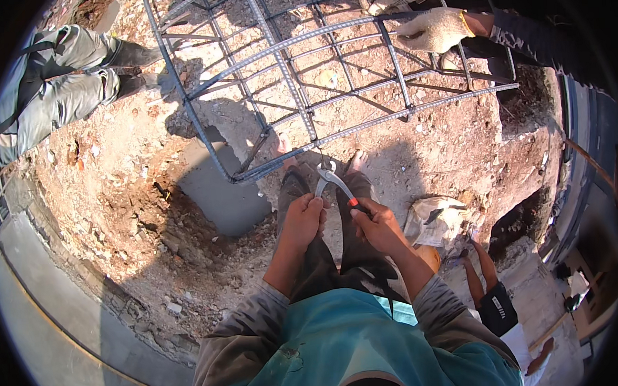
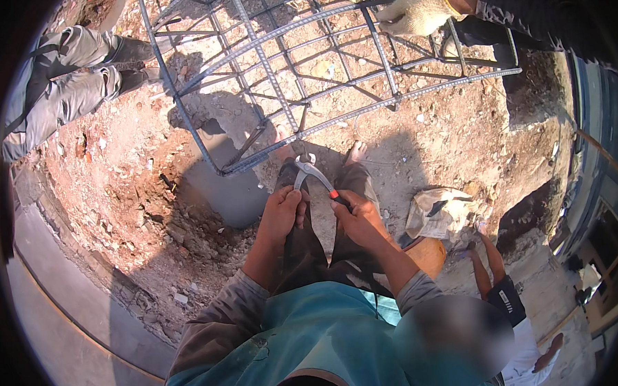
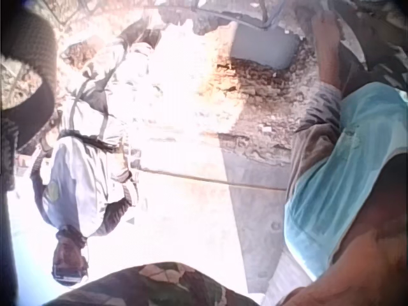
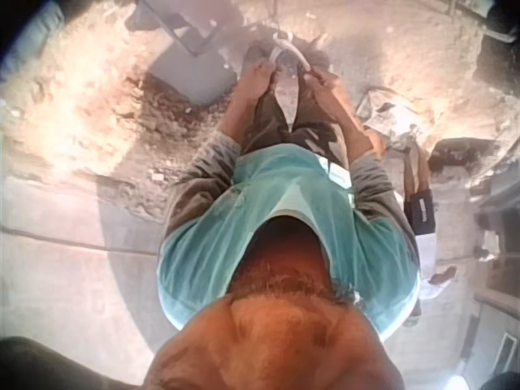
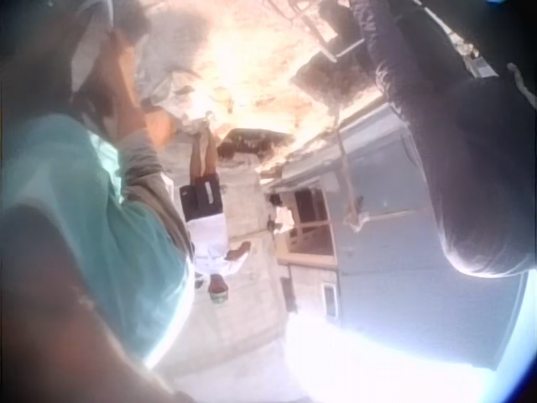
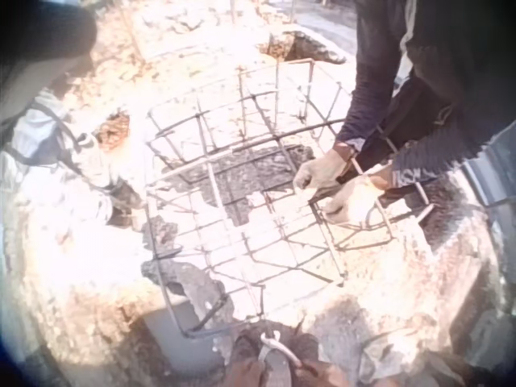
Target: The person constructs a rebar cage by hand and using a pair of pliers, tying wire around intersections of metal bars and positioning a wooden beam for alignment.
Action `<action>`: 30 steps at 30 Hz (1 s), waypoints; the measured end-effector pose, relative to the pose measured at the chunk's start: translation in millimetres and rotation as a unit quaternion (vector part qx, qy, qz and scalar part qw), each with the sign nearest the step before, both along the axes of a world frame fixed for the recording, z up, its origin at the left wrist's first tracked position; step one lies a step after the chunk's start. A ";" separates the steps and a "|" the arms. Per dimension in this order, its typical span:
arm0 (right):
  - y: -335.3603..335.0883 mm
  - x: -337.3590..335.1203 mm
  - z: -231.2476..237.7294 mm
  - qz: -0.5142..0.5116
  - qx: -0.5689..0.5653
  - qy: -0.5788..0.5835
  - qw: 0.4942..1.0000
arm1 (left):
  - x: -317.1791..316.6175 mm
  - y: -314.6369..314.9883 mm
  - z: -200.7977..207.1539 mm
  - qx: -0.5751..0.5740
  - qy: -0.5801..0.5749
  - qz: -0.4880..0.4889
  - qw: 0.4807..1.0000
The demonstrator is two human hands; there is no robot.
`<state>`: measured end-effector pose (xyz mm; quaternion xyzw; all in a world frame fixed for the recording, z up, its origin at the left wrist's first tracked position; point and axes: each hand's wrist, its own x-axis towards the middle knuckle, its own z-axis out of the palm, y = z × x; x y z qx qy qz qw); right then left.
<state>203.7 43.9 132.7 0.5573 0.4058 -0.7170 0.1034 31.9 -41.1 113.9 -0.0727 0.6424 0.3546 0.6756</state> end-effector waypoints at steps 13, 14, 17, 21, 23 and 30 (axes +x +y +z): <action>66.9 -18.5 -23.0 0.098 -0.015 -0.032 0.995 | -6.2 23.8 -27.2 0.007 0.001 0.038 0.999; 63.8 -21.9 -23.5 0.091 -0.012 -0.030 0.995 | -2.6 26.0 -23.5 -0.004 0.001 0.057 0.998; 49.5 -27.8 -18.3 0.048 -0.020 -0.041 0.998 | 18.9 23.1 -32.9 -0.004 0.053 0.096 0.994; 26.9 -29.8 -20.2 0.017 -0.009 -0.053 0.998 | 46.1 24.3 -42.4 -0.004 0.105 0.117 0.988; 28.0 -24.5 -22.6 0.038 0.025 -0.044 0.998 | 54.5 23.1 -51.2 0.009 0.117 0.118 0.986; 20.2 1.7 5.2 0.291 0.213 -0.069 0.930 | 75.3 45.1 -57.1 0.044 -0.134 0.313 0.939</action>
